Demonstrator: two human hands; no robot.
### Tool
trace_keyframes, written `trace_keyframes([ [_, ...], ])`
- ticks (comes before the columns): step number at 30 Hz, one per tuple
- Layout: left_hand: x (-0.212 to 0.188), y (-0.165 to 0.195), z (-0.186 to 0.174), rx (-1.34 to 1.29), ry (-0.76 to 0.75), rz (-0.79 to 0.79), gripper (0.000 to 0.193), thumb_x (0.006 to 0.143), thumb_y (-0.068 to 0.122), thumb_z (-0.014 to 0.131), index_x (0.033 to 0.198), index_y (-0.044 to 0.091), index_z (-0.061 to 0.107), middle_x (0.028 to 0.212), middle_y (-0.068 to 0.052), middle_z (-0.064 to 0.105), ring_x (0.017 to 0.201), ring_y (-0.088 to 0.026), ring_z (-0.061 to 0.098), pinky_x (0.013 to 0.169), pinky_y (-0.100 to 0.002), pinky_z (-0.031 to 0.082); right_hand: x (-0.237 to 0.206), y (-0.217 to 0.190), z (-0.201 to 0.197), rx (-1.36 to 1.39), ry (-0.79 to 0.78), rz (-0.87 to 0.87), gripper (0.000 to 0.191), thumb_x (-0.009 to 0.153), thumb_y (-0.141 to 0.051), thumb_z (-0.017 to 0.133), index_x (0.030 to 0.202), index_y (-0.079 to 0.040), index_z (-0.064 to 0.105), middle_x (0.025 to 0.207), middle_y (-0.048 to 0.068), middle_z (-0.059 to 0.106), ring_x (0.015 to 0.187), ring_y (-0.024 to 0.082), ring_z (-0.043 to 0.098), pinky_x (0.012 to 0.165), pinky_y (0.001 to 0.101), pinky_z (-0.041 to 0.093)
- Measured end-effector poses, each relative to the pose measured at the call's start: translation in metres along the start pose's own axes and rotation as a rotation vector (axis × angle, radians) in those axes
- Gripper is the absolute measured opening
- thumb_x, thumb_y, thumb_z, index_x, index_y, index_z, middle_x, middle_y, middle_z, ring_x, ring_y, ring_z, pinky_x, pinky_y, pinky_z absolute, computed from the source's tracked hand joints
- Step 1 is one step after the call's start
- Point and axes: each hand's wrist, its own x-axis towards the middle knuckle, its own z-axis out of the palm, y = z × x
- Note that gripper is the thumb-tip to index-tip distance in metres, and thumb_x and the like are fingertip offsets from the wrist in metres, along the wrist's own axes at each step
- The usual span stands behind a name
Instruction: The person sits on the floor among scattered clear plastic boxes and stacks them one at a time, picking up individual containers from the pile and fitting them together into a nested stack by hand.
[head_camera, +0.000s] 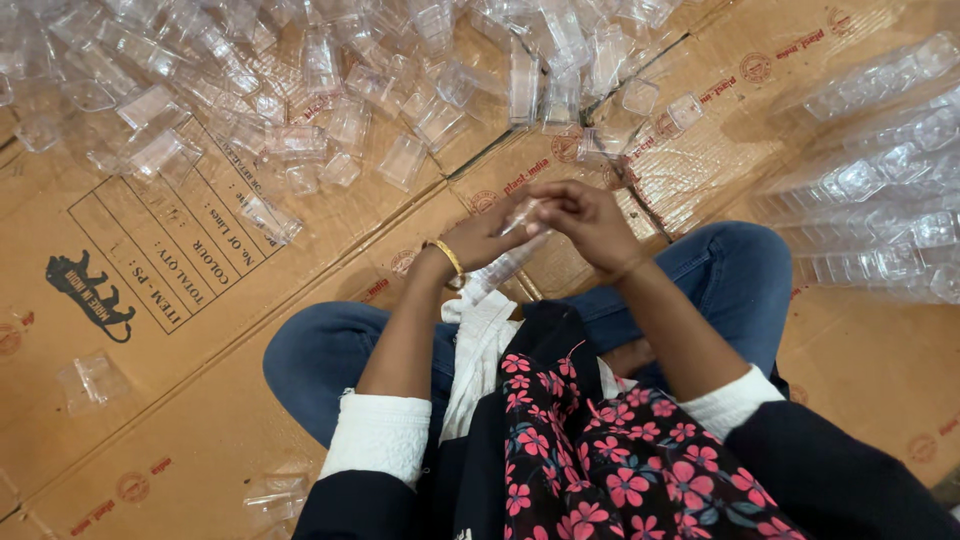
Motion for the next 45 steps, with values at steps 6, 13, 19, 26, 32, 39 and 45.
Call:
trace_keyframes([
  [6,-0.014,-0.010,-0.038,-0.281,0.321,-0.113,0.072,0.094,0.047,0.061,0.156,0.015,0.042,0.139,-0.027,0.063,0.124,-0.039,0.062,0.102,-0.043,0.050,0.042,0.033,0.045,-0.543,0.180,-0.260,0.040,0.090,-0.008,0.074,0.126,0.002,0.063,0.123,0.015,0.066,0.111,0.022,0.063,0.088,0.0341,0.052],
  [13,-0.014,0.002,-0.035,-0.053,0.217,-0.360,0.080,0.093,0.054,0.058,0.159,0.020,0.029,0.149,-0.019,0.052,0.130,-0.035,0.058,0.108,-0.039,0.045,0.053,0.025,0.023,-0.262,0.277,-0.046,0.020,0.097,-0.010,0.069,0.116,-0.005,0.071,0.103,0.005,0.075,0.094,0.014,0.069,0.086,0.0299,0.058],
  [19,-0.005,0.010,-0.029,-0.243,0.215,0.090,0.073,0.104,0.059,0.046,0.159,0.011,0.035,0.166,-0.015,0.037,0.154,-0.033,0.035,0.122,-0.039,0.029,0.040,0.019,-0.005,0.121,0.138,0.001,0.021,0.102,-0.003,0.058,0.119,-0.002,0.070,0.108,0.004,0.074,0.100,0.013,0.069,0.093,0.0291,0.058],
  [26,-0.024,0.038,-0.048,-1.115,0.107,-0.020,0.069,0.102,0.061,0.040,0.158,0.021,0.036,0.127,-0.020,0.060,0.092,-0.035,0.071,0.078,-0.048,0.060,-0.023,0.095,0.034,-0.630,-0.418,0.153,0.031,0.085,-0.012,0.072,0.116,-0.008,0.072,0.097,0.006,0.078,0.089,0.017,0.075,0.083,0.0313,0.059],
  [32,-0.036,0.061,-0.056,-1.295,0.026,0.081,0.068,0.101,0.059,0.046,0.156,0.020,0.037,0.121,-0.017,0.067,0.091,-0.031,0.073,0.074,-0.044,0.062,0.007,0.038,-0.020,-0.764,0.133,-0.127,0.029,0.092,-0.007,0.067,0.121,-0.007,0.072,0.115,0.008,0.076,0.103,0.016,0.072,0.087,0.0324,0.056],
  [39,-0.026,0.073,-0.043,-1.223,0.367,0.389,0.059,0.109,0.051,0.050,0.155,0.016,0.037,0.131,-0.017,0.063,0.109,-0.026,0.068,0.091,-0.042,0.060,-0.008,-0.064,0.030,0.080,-0.050,0.159,0.061,0.093,-0.018,0.070,0.149,-0.010,0.047,0.137,0.009,0.064,0.125,0.018,0.064,0.107,0.0341,0.053],
  [45,-0.025,0.081,-0.048,-1.227,0.506,0.504,0.053,0.113,0.039,0.047,0.158,0.012,0.039,0.142,-0.013,0.061,0.124,-0.023,0.064,0.105,-0.041,0.058,-0.023,-0.082,0.095,0.107,-0.137,-0.022,0.077,0.087,-0.010,0.083,0.152,-0.004,0.042,0.139,0.011,0.058,0.127,0.020,0.060,0.110,0.0354,0.051],
])
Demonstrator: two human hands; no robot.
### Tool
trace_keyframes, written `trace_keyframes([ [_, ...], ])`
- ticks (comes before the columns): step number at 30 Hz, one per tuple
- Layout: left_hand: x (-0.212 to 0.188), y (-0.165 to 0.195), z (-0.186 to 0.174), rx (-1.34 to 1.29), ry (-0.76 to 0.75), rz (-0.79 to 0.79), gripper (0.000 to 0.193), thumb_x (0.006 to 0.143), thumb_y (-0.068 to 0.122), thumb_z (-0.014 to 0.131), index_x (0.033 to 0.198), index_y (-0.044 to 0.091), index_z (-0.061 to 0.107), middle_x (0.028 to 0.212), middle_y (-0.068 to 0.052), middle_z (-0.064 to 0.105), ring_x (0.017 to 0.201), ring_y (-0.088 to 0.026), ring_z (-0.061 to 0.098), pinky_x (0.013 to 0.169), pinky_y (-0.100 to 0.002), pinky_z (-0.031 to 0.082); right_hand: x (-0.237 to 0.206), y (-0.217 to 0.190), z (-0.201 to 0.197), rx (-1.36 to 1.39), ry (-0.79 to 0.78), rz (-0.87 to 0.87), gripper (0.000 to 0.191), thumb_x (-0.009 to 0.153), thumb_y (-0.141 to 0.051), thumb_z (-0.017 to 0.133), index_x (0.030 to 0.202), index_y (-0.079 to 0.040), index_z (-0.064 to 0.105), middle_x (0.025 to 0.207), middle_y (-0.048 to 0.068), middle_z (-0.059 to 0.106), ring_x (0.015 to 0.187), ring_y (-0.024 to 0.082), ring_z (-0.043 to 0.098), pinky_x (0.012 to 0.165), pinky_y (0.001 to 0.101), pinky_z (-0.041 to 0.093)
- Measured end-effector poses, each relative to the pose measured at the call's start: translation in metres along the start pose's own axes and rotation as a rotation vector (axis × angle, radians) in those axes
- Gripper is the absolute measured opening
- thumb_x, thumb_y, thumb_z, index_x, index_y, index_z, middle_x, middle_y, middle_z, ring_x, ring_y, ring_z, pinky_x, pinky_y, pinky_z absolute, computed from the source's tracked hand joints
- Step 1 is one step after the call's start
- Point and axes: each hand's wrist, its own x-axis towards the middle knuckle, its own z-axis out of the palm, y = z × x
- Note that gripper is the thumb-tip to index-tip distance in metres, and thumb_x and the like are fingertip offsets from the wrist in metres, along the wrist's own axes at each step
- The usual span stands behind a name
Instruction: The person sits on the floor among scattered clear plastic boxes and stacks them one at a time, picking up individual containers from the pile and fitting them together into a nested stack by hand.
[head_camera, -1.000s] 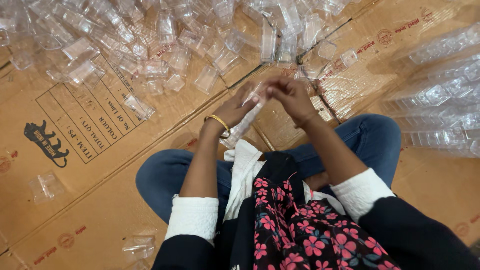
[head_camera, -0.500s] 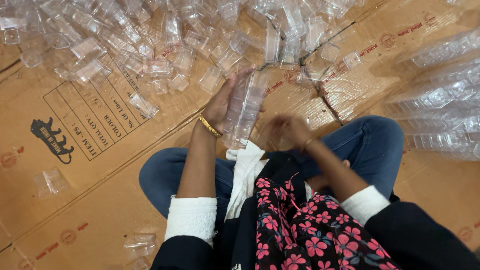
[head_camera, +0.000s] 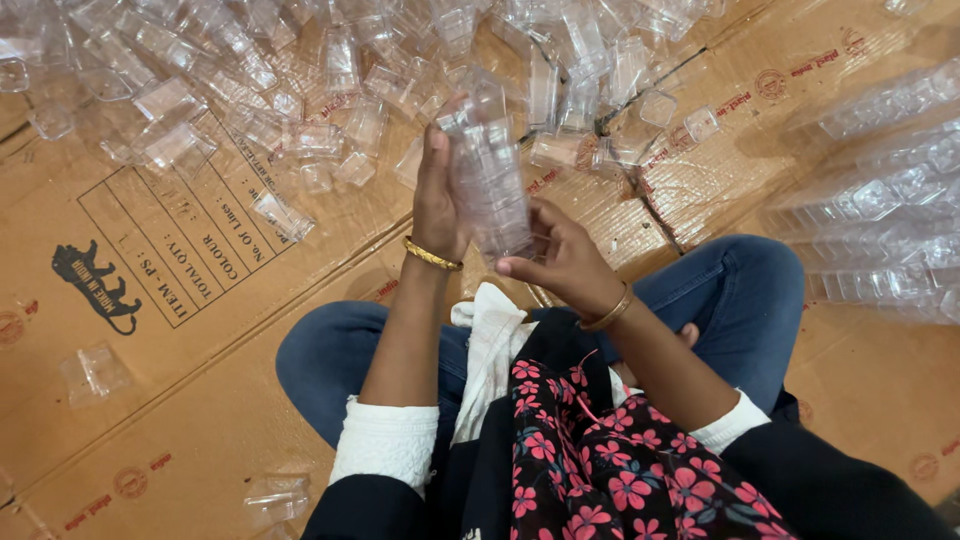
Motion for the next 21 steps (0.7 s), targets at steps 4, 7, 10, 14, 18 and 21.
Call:
trace_keyframes([
  [4,0.0018,0.0065,0.0003,0.148,0.050,0.116,0.055,0.108,0.029,0.054,0.157,0.021,0.030,0.137,-0.008,0.058,0.121,-0.022,0.064,0.106,-0.042,0.060,0.0024,-0.0037,0.0032,-0.169,0.146,-0.001,0.088,0.079,-0.012,0.087,0.150,-0.008,0.035,0.128,0.005,0.058,0.120,0.018,0.062,0.098,0.0338,0.059],
  [7,0.0033,0.0059,0.0011,0.231,0.048,0.068,0.051,0.113,0.035,0.051,0.156,0.009,0.040,0.138,-0.012,0.062,0.123,-0.021,0.065,0.106,-0.040,0.059,0.0012,-0.0040,0.0035,-0.324,0.184,-0.034,0.094,0.077,-0.016,0.089,0.152,-0.008,0.033,0.123,0.006,0.059,0.113,0.017,0.062,0.090,0.0319,0.061],
  [10,0.0036,0.0040,0.0017,0.182,-0.005,0.110,0.054,0.113,0.038,0.052,0.157,0.010,0.041,0.138,-0.012,0.062,0.125,-0.021,0.064,0.106,-0.039,0.058,0.0004,-0.0034,0.0055,-0.451,0.209,-0.089,0.094,0.078,-0.020,0.092,0.153,-0.007,0.036,0.122,0.009,0.060,0.110,0.017,0.064,0.092,0.0321,0.059],
  [14,0.0025,0.0042,0.0009,0.272,0.007,0.112,0.056,0.111,0.033,0.057,0.159,0.009,0.042,0.148,-0.010,0.052,0.131,-0.019,0.058,0.113,-0.038,0.051,0.0004,-0.0048,0.0079,-0.671,0.297,-0.148,0.099,0.073,-0.026,0.094,0.152,-0.004,0.038,0.124,0.013,0.057,0.108,0.022,0.063,0.087,0.0332,0.058],
  [18,0.0017,0.0042,-0.0020,0.192,-0.032,0.123,0.051,0.113,0.029,0.051,0.159,0.010,0.042,0.161,-0.007,0.041,0.144,-0.016,0.049,0.124,-0.037,0.043,-0.0003,-0.0085,0.0093,-0.966,0.369,-0.228,0.104,0.069,-0.030,0.097,0.149,-0.001,0.038,0.120,0.019,0.055,0.109,0.028,0.061,0.092,0.0375,0.054],
  [21,0.0020,0.0014,-0.0052,0.099,-0.049,0.132,0.048,0.114,0.024,0.051,0.160,0.014,0.040,0.160,-0.009,0.042,0.143,-0.018,0.051,0.124,-0.038,0.045,-0.0009,-0.0101,0.0096,-0.792,0.326,-0.256,0.097,0.080,-0.030,0.090,0.153,-0.001,0.033,0.135,0.018,0.057,0.125,0.027,0.061,0.103,0.0367,0.053],
])
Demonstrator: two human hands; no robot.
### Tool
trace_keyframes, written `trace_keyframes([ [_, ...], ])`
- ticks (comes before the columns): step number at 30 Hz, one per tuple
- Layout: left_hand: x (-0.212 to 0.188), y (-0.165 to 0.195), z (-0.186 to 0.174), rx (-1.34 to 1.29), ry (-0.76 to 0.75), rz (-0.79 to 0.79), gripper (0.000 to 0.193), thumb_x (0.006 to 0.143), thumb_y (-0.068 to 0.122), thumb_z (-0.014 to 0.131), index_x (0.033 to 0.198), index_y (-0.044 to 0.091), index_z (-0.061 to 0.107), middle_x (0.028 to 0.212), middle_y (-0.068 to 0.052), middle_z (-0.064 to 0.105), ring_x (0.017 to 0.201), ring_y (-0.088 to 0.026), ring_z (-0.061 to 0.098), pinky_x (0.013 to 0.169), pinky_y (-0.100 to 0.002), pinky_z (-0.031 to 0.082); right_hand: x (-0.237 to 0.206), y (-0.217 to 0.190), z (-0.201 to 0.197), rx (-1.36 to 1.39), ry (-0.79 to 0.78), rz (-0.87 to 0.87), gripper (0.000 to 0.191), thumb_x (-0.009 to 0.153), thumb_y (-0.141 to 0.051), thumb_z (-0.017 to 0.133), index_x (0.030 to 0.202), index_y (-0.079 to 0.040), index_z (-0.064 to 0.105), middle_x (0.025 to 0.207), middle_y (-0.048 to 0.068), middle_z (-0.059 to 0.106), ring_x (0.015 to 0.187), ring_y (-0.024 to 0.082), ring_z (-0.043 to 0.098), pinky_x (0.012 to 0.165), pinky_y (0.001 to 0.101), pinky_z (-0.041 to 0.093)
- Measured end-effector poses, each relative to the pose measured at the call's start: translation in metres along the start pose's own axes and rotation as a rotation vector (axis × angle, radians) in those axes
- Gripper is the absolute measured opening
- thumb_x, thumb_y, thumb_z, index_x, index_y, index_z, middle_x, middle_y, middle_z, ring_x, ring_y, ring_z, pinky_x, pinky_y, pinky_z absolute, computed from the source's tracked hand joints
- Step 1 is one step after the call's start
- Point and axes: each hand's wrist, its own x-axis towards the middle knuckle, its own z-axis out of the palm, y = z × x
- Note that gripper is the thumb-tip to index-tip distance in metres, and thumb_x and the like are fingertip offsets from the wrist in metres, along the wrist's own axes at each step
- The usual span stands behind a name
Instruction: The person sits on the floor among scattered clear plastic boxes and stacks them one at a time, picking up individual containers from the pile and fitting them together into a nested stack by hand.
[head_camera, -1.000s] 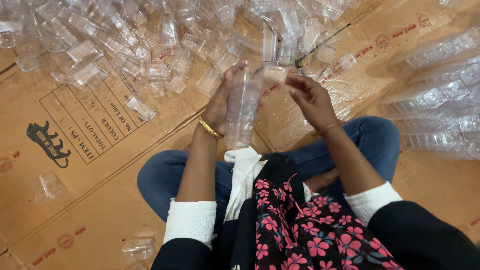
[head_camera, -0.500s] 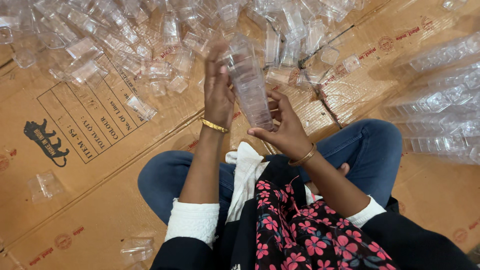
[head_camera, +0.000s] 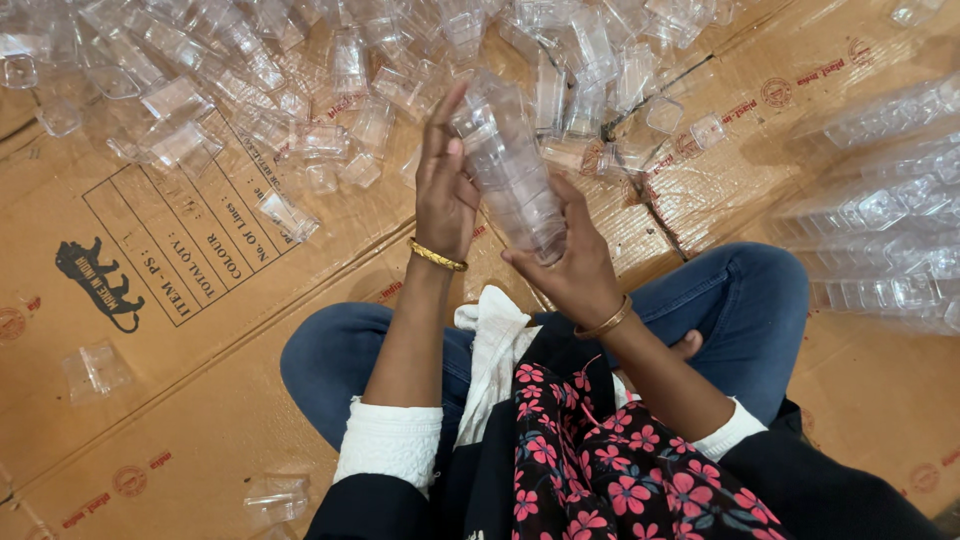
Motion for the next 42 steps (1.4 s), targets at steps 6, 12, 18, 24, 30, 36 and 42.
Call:
trace_keyframes([
  [6,0.003,-0.004,-0.005,0.077,0.042,-0.056,0.046,0.116,0.034,0.045,0.157,0.013,0.041,0.150,-0.016,0.054,0.129,-0.023,0.060,0.107,-0.038,0.056,-0.002,0.002,-0.004,0.141,-0.058,-0.019,0.089,0.094,-0.016,0.076,0.165,-0.002,0.024,0.150,0.021,0.048,0.141,0.031,0.053,0.116,0.0393,0.047],
  [12,0.001,0.002,-0.001,0.286,0.095,-0.032,0.058,0.113,0.046,0.045,0.163,0.016,0.040,0.151,-0.008,0.048,0.132,-0.015,0.053,0.110,-0.032,0.052,-0.002,0.001,-0.005,-0.046,0.030,-0.047,0.091,0.086,-0.017,0.084,0.160,-0.002,0.034,0.139,0.018,0.052,0.126,0.030,0.058,0.110,0.0397,0.048],
  [18,0.002,0.001,0.002,0.193,0.128,-0.055,0.055,0.111,0.046,0.051,0.157,0.018,0.039,0.147,-0.013,0.053,0.124,-0.019,0.062,0.104,-0.036,0.057,0.001,-0.007,-0.002,-0.060,0.133,-0.052,0.081,0.079,-0.017,0.091,0.144,0.000,0.047,0.126,0.016,0.051,0.117,0.029,0.058,0.101,0.0384,0.052],
  [24,0.002,-0.002,0.001,0.188,0.066,-0.061,0.062,0.110,0.045,0.053,0.162,0.018,0.033,0.146,-0.010,0.053,0.124,-0.017,0.064,0.102,-0.036,0.061,0.004,-0.014,0.000,-0.228,0.209,-0.102,0.084,0.077,-0.017,0.092,0.144,0.000,0.045,0.127,0.016,0.051,0.113,0.031,0.051,0.101,0.0408,0.048],
  [30,0.002,0.000,0.005,0.152,0.049,-0.168,0.069,0.106,0.027,0.055,0.166,0.020,0.022,0.145,-0.013,0.048,0.123,-0.023,0.059,0.100,-0.040,0.060,0.001,-0.019,-0.004,-0.103,0.168,-0.137,0.095,0.083,-0.014,0.088,0.158,-0.005,0.029,0.143,0.018,0.043,0.126,0.029,0.053,0.102,0.0388,0.052],
  [36,0.002,0.003,0.010,-0.073,0.018,-0.144,0.069,0.098,0.009,0.040,0.165,0.010,0.023,0.158,-0.018,0.044,0.145,-0.028,0.050,0.119,-0.047,0.050,-0.002,-0.019,-0.009,0.031,0.083,-0.097,0.119,0.083,-0.008,0.086,0.168,-0.012,0.004,0.157,0.018,0.043,0.133,0.028,0.056,0.105,0.0383,0.052],
  [42,0.001,0.003,0.010,-0.132,-0.004,-0.152,0.070,0.094,0.007,0.039,0.162,0.009,0.024,0.159,-0.019,0.043,0.142,-0.033,0.051,0.120,-0.051,0.048,0.000,-0.023,-0.007,0.042,0.073,-0.114,0.125,0.082,-0.006,0.088,0.168,-0.013,-0.002,0.151,0.016,0.052,0.133,0.029,0.061,0.105,0.0390,0.055],
])
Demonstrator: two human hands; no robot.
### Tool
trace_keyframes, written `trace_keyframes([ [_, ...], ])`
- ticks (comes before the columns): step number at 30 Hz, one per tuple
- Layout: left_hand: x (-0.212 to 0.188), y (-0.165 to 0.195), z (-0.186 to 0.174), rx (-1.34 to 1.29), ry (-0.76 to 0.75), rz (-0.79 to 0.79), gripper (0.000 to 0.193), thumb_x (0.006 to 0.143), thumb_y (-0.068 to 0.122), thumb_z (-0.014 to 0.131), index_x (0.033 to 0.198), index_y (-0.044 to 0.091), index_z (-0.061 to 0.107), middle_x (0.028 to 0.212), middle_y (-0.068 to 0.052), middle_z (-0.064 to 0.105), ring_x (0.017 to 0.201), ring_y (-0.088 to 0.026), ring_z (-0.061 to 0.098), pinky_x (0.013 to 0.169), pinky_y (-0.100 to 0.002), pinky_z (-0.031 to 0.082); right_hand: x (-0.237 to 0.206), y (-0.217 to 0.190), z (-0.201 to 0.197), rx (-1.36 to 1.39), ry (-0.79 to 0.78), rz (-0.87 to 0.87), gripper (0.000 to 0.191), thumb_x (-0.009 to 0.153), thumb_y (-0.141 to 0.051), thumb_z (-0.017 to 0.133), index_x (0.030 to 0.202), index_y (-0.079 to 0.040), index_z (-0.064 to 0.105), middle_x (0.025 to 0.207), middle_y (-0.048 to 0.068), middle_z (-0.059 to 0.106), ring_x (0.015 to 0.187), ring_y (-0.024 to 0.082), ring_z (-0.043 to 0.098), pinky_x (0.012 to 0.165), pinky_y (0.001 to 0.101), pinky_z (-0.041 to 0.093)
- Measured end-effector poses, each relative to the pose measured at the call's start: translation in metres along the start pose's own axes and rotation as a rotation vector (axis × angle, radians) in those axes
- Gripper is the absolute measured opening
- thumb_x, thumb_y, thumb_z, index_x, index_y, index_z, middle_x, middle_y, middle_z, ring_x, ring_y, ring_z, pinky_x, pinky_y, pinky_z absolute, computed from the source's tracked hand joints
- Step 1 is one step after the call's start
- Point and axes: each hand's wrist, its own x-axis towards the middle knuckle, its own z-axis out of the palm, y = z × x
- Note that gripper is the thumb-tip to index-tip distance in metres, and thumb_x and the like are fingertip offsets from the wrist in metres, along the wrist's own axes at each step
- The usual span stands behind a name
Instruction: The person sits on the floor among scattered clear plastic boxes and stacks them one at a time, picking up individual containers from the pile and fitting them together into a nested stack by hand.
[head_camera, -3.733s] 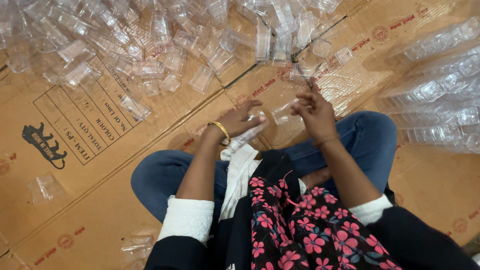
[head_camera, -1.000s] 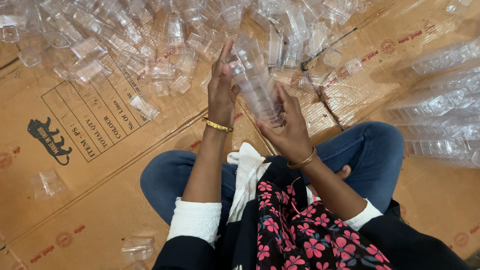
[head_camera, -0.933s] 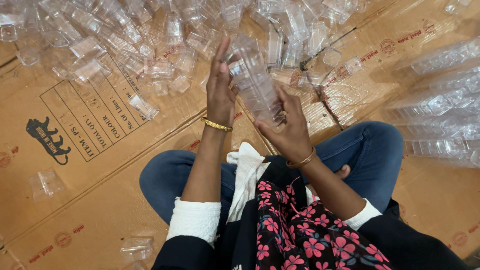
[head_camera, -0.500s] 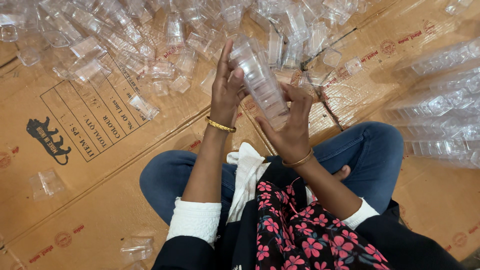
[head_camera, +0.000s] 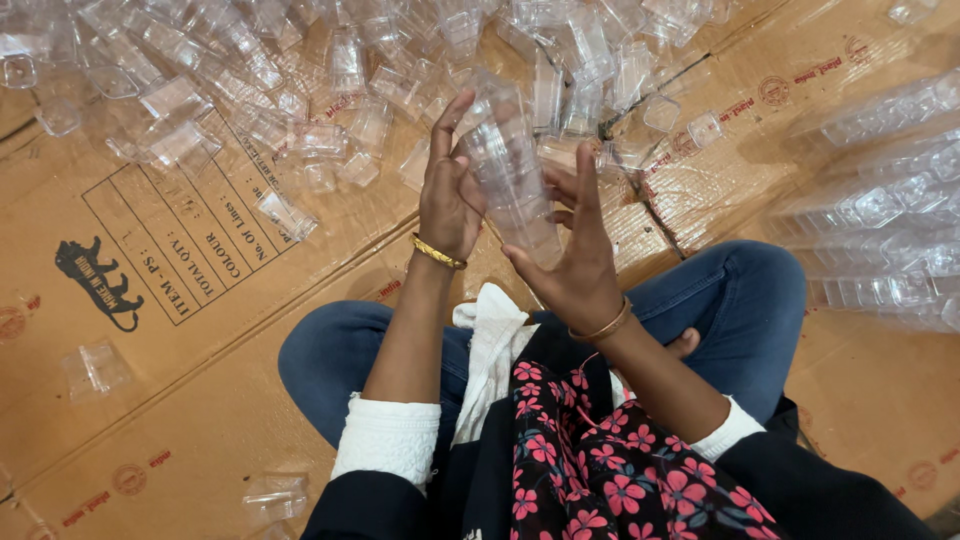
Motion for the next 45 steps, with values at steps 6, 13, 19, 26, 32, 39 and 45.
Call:
trace_keyframes([
  [6,0.000,-0.016,-0.003,0.198,-0.043,-0.039,0.068,0.096,0.011,0.041,0.162,0.008,0.027,0.160,-0.014,0.040,0.145,-0.031,0.049,0.117,-0.051,0.051,0.015,0.004,-0.012,-0.049,-0.100,0.009,0.130,0.075,-0.013,0.091,0.163,-0.012,-0.004,0.160,0.022,0.034,0.124,0.030,0.060,0.090,0.0370,0.060],
  [13,-0.008,-0.052,-0.027,1.025,-0.234,0.019,0.058,0.107,0.014,0.048,0.162,0.008,0.033,0.166,-0.019,0.039,0.149,-0.027,0.044,0.118,-0.039,0.042,0.022,0.051,-0.072,-0.259,-0.355,-0.067,0.117,0.073,-0.016,0.091,0.164,-0.018,0.016,0.154,0.021,0.045,0.119,0.038,0.060,0.101,0.0504,0.054],
  [19,-0.002,-0.061,-0.046,1.085,0.120,-0.011,0.050,0.105,0.016,0.054,0.154,0.011,0.044,0.135,-0.015,0.067,0.113,-0.021,0.070,0.095,-0.032,0.056,0.048,0.173,-0.160,-1.319,-0.968,0.741,0.088,0.091,-0.016,0.065,0.156,-0.059,0.025,0.147,0.019,0.049,0.130,0.042,0.055,0.102,0.0640,0.047],
  [26,-0.003,-0.046,-0.039,1.185,0.095,0.107,0.039,0.108,0.016,0.053,0.146,0.009,0.054,0.129,-0.014,0.068,0.113,-0.023,0.070,0.090,-0.033,0.056,0.022,0.288,-0.197,-1.428,-1.242,1.125,0.056,0.098,-0.027,0.059,0.148,-0.047,0.045,0.143,0.011,0.057,0.125,0.039,0.061,0.097,0.0647,0.049],
  [32,-0.002,-0.040,-0.040,1.250,0.124,0.063,0.038,0.104,0.015,0.054,0.142,0.008,0.055,0.127,-0.015,0.067,0.108,-0.025,0.071,0.091,-0.035,0.056,0.019,0.310,-0.204,-1.330,-1.226,1.201,0.043,0.097,-0.039,0.061,0.139,-0.032,0.057,0.129,0.015,0.065,0.110,0.040,0.067,0.092,0.0567,0.054],
  [39,0.001,-0.046,-0.058,1.335,0.126,0.149,0.038,0.101,0.010,0.057,0.138,0.007,0.058,0.130,-0.017,0.061,0.116,-0.031,0.066,0.099,-0.039,0.054,0.099,0.313,-0.224,-0.894,-0.513,0.946,0.052,0.096,-0.054,0.063,0.129,-0.015,0.071,0.112,0.019,0.074,0.093,0.041,0.074,0.085,0.0474,0.059],
  [45,-0.002,-0.047,-0.080,1.413,0.307,0.097,0.040,0.095,0.011,0.059,0.136,0.012,0.061,0.139,-0.019,0.051,0.127,-0.035,0.056,0.102,-0.040,0.052,0.194,0.303,-0.195,-0.008,0.059,0.821,0.069,0.088,-0.056,0.067,0.146,-0.025,0.048,0.153,0.004,0.049,0.138,0.030,0.044,0.097,0.0591,0.045],
])
